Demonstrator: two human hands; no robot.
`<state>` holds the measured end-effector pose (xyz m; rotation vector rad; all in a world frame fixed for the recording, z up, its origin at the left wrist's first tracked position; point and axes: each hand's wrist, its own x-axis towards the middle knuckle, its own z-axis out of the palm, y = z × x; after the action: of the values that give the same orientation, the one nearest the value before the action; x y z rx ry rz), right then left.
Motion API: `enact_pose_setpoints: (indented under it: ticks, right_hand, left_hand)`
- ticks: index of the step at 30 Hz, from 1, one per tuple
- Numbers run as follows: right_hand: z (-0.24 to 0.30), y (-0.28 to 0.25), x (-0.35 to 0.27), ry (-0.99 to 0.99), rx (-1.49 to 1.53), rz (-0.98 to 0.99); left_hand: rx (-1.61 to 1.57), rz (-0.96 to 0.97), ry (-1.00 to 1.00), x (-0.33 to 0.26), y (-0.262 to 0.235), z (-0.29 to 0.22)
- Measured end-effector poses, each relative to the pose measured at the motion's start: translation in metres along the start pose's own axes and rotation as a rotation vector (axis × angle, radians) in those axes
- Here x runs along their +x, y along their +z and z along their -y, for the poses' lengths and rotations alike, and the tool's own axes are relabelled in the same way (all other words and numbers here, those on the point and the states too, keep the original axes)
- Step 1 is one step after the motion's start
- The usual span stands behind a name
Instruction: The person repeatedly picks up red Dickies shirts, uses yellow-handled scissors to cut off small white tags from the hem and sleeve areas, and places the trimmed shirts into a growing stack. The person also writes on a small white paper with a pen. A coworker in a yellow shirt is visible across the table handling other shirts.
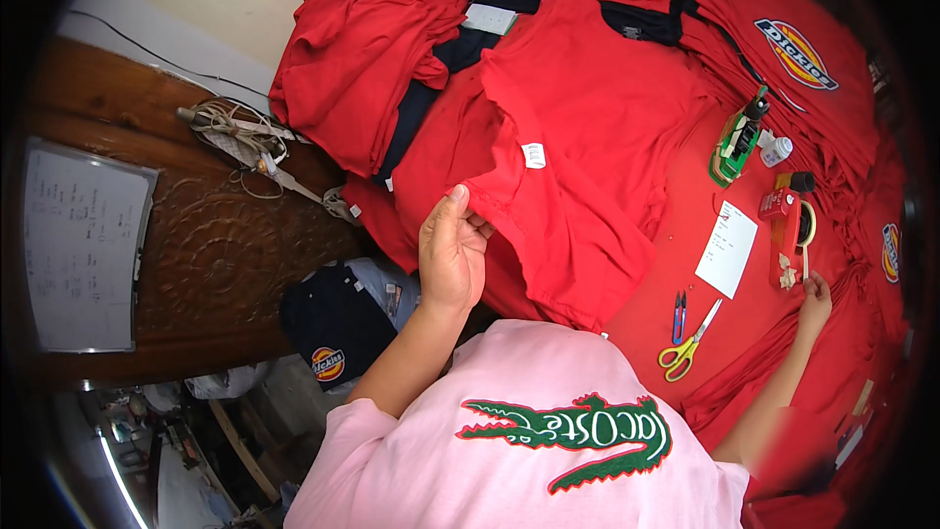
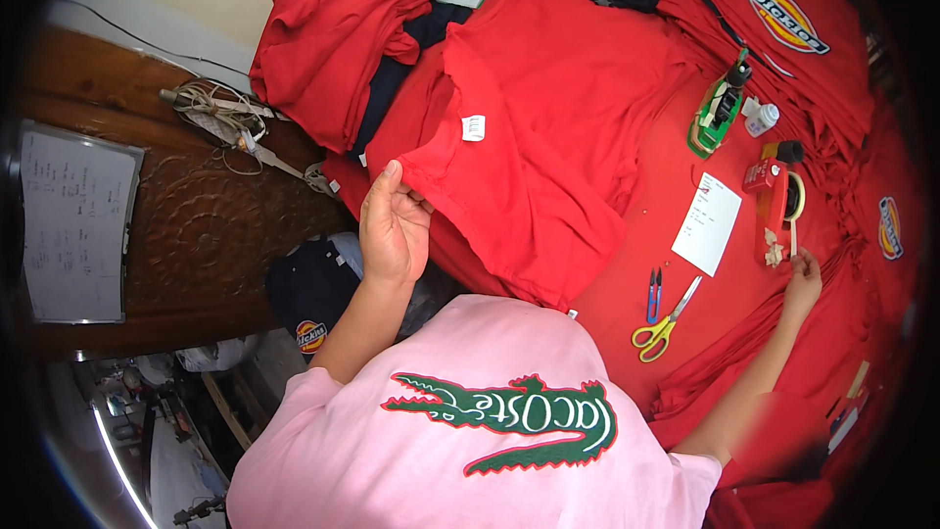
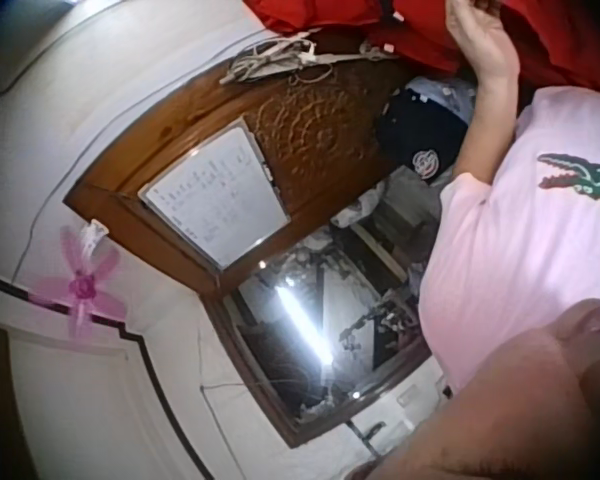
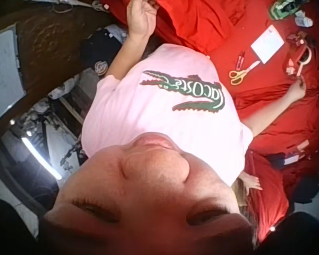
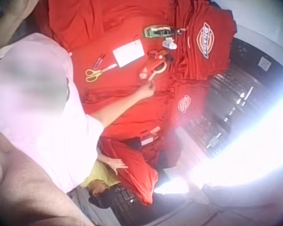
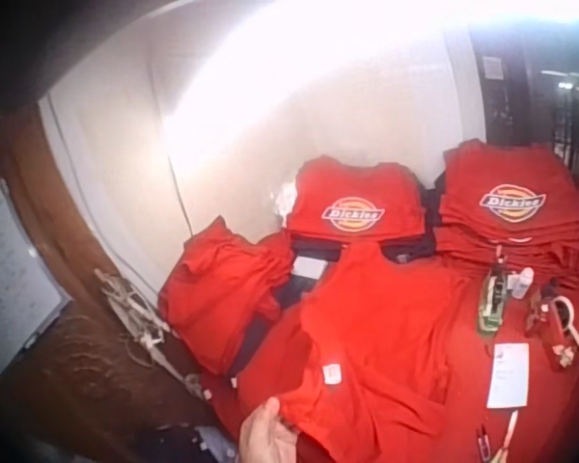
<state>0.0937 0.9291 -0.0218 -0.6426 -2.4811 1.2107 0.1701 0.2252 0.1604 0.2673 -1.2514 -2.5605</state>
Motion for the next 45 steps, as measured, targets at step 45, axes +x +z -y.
enact_pose_setpoints:
  ticks: [45]
  right_hand:
    - [0.499,0.268,-0.311,-0.245,0.539,0.778]
  left_hand:
    - [0.057,0.148,-0.087,0.012,-0.057,-0.018]
